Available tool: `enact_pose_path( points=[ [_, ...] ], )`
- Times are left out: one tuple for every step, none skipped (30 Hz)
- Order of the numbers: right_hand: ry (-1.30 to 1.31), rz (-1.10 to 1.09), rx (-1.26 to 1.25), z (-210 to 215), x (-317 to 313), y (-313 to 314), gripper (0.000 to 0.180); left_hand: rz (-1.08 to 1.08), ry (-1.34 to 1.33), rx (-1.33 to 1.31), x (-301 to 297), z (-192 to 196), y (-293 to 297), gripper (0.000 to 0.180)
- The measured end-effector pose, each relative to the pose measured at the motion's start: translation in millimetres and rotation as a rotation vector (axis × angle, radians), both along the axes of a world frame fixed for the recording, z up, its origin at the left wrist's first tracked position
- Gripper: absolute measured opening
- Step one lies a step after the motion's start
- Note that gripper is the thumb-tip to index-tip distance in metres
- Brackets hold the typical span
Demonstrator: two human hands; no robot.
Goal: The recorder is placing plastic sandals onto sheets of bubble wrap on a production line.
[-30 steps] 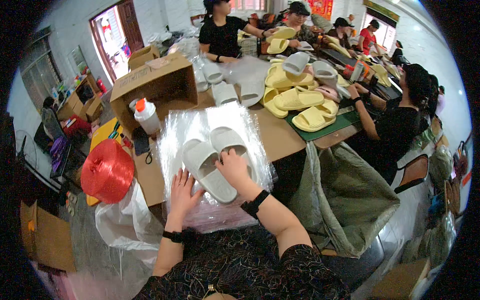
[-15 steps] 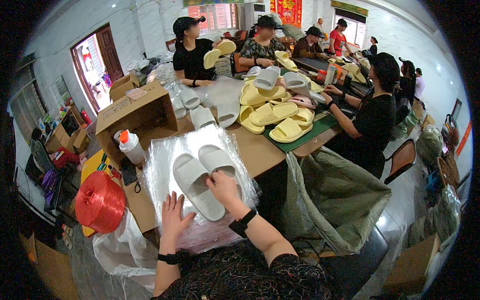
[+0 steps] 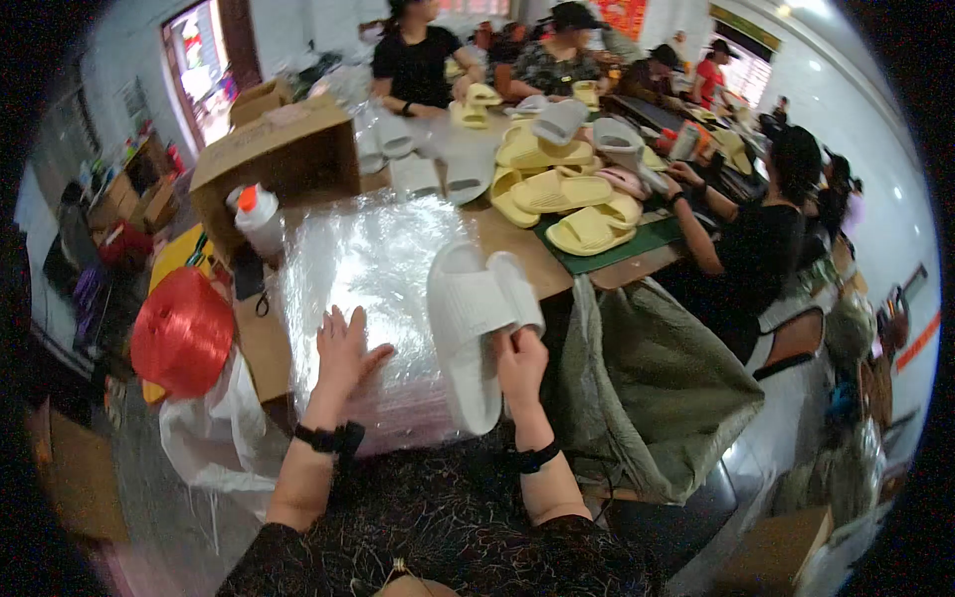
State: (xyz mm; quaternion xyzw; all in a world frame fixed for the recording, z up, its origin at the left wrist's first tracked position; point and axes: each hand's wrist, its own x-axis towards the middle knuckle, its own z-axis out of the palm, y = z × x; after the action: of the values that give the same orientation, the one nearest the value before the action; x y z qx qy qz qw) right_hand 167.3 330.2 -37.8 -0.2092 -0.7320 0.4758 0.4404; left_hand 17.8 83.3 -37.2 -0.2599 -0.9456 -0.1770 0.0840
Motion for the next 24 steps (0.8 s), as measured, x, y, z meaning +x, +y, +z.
enact_pose_path(
  points=[
    [-0.002,-0.019,-0.006,6.0,2.3,1.7,0.026,-0.018,0.038,0.053,-4.3,-5.0,-0.1,0.091],
    [0.073,0.036,-0.112,6.9,2.1,5.0,0.025,-0.071,0.07,0.103,-4.4,-2.8,-1.7,0.09],
    [0.148,0.087,-0.22,6.1,3.1,7.8,0.024,-0.126,0.104,0.155,-1.9,1.9,-4.6,0.089],
    [0.071,0.076,-0.169,1.4,6.9,13.7,0.022,-0.123,0.108,0.126,5.6,13.1,-7.5,0.085],
    [0.066,0.096,-0.234,-3.8,5.8,17.4,0.022,-0.1,0.095,0.117,7.8,17.7,-14.2,0.085],
    [0.075,0.121,-0.242,-8.5,7.4,21.9,0.022,-0.219,0.052,0.092,10.4,19.8,-20.4,0.084],
    [0.084,0.149,-0.251,-2.1,6.8,15.7,0.023,-0.334,0.005,0.067,15.4,21.6,-28.3,0.083],
    [0.047,0.138,-0.273,5.3,9.1,8.7,0.024,-0.354,-0.04,0.03,21.2,23.1,-34.1,0.077],
    [0.039,0.146,-0.28,4.4,7.8,6.1,0.024,-0.345,-0.048,0.025,21.8,19.8,-37.7,0.077],
    [0.085,0.184,-0.31,3.3,7.8,5.4,0.025,-0.359,-0.061,0.044,21.2,14.1,-40.2,0.074],
    [0.133,0.219,-0.338,2.0,9.4,6.1,0.026,-0.376,-0.073,0.063,21.9,10.3,-42.4,0.072],
    [0.113,0.247,-0.358,-0.3,12.1,8.4,0.028,-0.382,-0.019,0.104,24.3,10.9,-42.2,0.058],
    [0.113,0.245,-0.361,-3.6,10.9,8.3,0.028,-0.384,-0.02,0.102,23.2,9.5,-40.9,0.058],
    [0.197,0.245,-0.396,-6.5,8.3,8.4,0.029,-0.369,0.003,0.136,20.1,7.4,-38.6,0.05],
    [0.277,0.25,-0.431,-3.9,7.7,5.4,0.03,-0.349,0.024,0.171,19.6,6.6,-37.4,0.043],
    [0.231,0.275,-0.375,3.0,14.8,6.8,0.032,-0.347,0.021,0.171,19.2,6.2,-36.0,0.043],
    [0.228,0.277,-0.376,6.8,16.6,6.1,0.032,-0.322,0.021,0.244,18.6,6.2,-34.1,0.036],
    [0.252,0.259,-0.341,9.8,17.4,6.0,0.032,-0.302,0.021,0.317,18.5,12.8,-30.2,0.031],
    [0.276,0.242,-0.305,12.0,18.2,6.2,0.032,-0.303,0.021,0.317,18.7,19.8,-26.7,0.031],
    [0.196,0.2,-0.296,12.6,23.0,9.9,0.029,-0.25,-0.091,0.365,19.2,27.9,-23.8,0.032],
    [0.197,0.202,-0.296,13.0,25.4,9.1,0.029,-0.194,-0.202,0.412,18.8,35.2,-22.0,0.033],
    [0.214,0.218,-0.304,13.2,27.5,8.0,0.028,-0.193,-0.201,0.412,15.9,35.8,-20.9,0.033],
    [0.23,0.235,-0.312,13.5,29.9,6.8,0.026,-0.17,-0.25,0.427,12.9,35.8,-20.2,0.034],
    [0.251,0.246,-0.36,15.0,33.6,3.7,0.022,-0.152,-0.3,0.442,10.6,36.9,-17.8,0.035]
  ],
)
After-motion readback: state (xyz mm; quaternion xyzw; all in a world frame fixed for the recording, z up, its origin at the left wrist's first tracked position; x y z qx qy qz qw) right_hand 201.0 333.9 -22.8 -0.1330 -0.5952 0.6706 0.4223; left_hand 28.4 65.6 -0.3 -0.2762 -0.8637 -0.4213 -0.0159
